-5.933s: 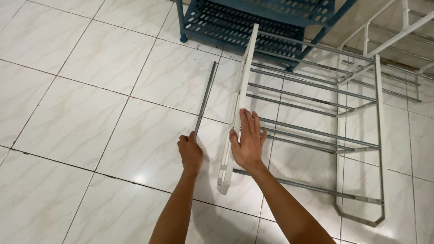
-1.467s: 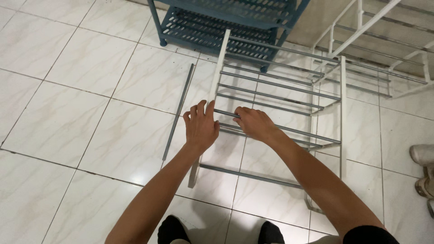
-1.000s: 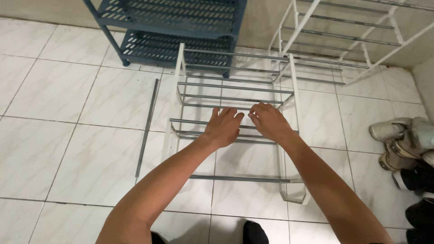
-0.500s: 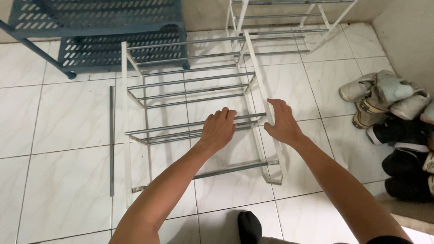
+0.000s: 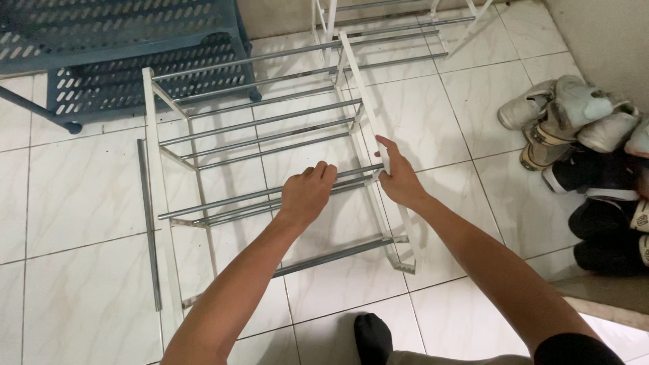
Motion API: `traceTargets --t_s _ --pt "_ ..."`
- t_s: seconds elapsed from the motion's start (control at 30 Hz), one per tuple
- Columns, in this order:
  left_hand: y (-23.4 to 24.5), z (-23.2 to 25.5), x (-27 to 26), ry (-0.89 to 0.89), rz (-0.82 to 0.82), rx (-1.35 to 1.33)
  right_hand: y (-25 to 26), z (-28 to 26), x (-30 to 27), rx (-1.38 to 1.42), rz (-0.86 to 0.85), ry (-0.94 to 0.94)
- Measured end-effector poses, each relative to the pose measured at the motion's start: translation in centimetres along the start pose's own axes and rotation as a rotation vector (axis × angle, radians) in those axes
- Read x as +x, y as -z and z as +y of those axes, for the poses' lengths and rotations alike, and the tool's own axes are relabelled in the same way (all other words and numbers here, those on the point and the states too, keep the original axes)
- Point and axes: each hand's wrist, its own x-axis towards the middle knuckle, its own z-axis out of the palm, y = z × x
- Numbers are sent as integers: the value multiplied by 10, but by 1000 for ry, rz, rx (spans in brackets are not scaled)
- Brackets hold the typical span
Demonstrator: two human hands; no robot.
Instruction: The person assembles a white metal shoe rack by inserting multiple metal rods into the side frames. The person repeatedly picks up rods and slides them into place across the rack's width.
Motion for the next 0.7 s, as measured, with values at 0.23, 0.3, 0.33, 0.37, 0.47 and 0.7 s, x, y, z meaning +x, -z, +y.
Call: traceTargets --t_s 0.23,0.3,0.33,0.37,0.47,0.7 --pt "17 0 6 1 -98 -46 1 -8 -2 31 -21 2" --pt "22 0 6 0 -136 -27 1 -9 -1 3 -9 33" --pt "23 0 6 0 -148 -21 1 -9 -1 -11 -4 34" --pt "25 0 7 1 -162 -15 1 -10 -1 -24 0 36" --pt "28 1 8 2 -190 1 2 -10 -2 -60 -10 -4" --pt "33 0 10 20 -229 -8 1 -5 -1 -51 15 127"
